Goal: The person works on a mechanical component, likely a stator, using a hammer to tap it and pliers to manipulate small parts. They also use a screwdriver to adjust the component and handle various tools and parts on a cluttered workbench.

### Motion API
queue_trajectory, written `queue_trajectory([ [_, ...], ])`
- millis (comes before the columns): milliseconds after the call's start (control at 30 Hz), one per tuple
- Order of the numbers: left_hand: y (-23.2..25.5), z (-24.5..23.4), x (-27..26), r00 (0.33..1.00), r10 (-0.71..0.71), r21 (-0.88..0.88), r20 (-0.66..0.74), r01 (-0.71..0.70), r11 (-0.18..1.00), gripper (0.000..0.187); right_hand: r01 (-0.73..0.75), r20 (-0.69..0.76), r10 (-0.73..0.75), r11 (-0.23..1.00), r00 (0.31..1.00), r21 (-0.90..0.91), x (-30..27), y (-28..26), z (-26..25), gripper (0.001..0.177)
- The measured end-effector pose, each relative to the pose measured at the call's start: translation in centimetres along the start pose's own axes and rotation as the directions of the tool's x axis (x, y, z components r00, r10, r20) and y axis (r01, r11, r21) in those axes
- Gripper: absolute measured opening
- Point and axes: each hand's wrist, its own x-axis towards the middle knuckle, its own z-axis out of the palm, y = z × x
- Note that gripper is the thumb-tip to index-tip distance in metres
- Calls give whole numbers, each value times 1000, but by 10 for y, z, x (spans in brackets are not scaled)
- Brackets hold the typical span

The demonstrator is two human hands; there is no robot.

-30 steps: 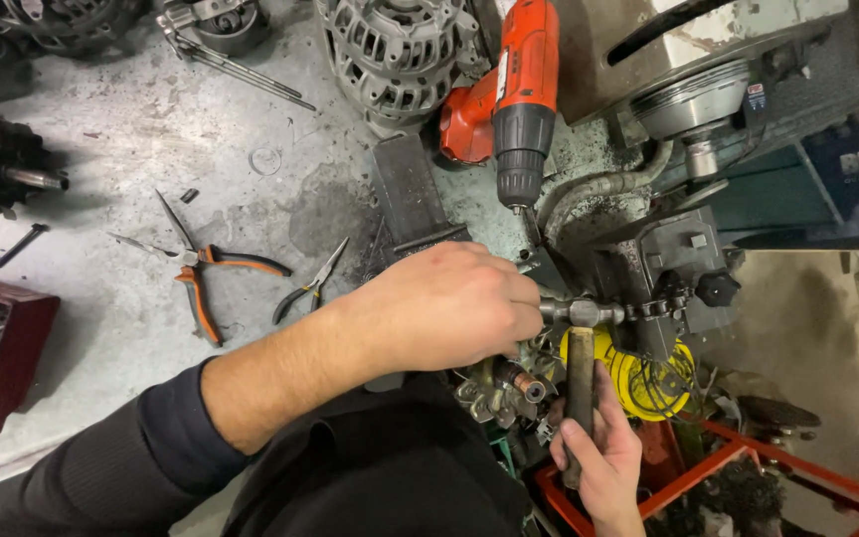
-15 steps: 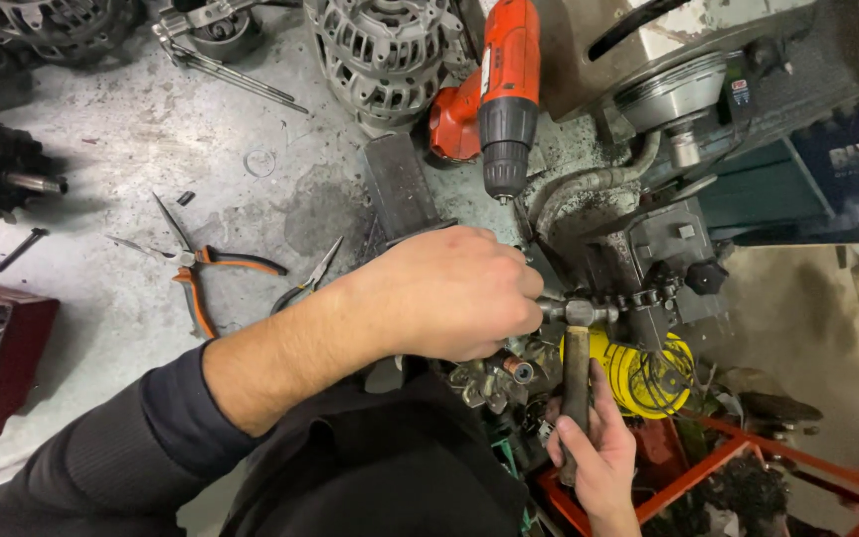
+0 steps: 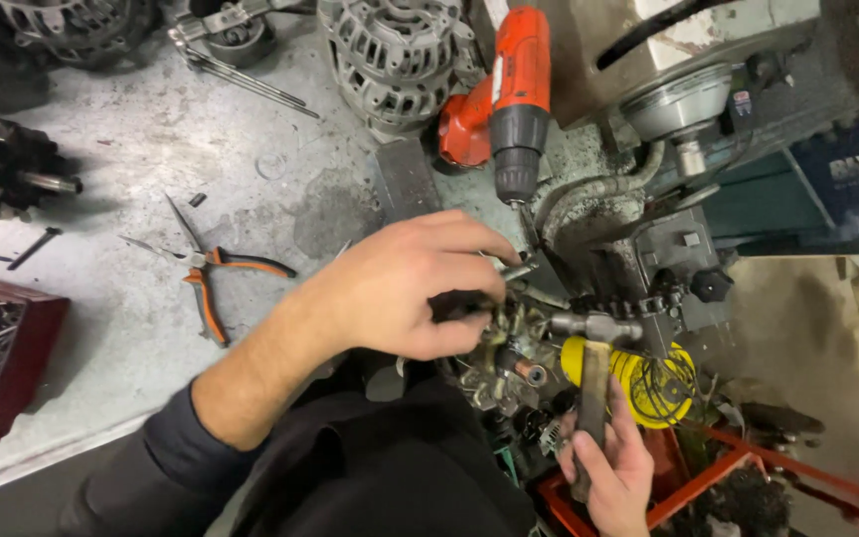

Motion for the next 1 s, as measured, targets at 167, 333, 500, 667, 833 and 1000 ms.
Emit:
queue_trajectory([
  [167, -16, 13, -40, 982, -97, -77, -163, 85, 993, 23, 64, 14, -64, 998, 998, 27, -1, 13, -14, 83],
  [333, -42, 39, -91, 840, -334, -98, -427, 324, 941, 19, 70, 8, -70, 997, 998, 20, -9, 15, -22, 85],
  [500, -61, 52, -148, 657, -480, 44, -581, 614, 788, 16, 33, -66, -35, 999, 997, -31, -3, 3, 2, 84],
  [667, -51, 55, -166, 566, -573, 116, -593, 764, 635, 15, 25, -133, -23, 1000, 991, 17, 5, -6, 18, 81],
  [833, 10, 38, -108, 812, -391, 14, -434, 440, 898, 80, 269, 72, -267, 963, 961, -26, 3, -37, -33, 80],
  [1000, 25, 60, -48, 921, -230, 33, -313, 252, 967, 113, 347, 162, -383, 482, 909, -805, -5, -121, -8, 75],
])
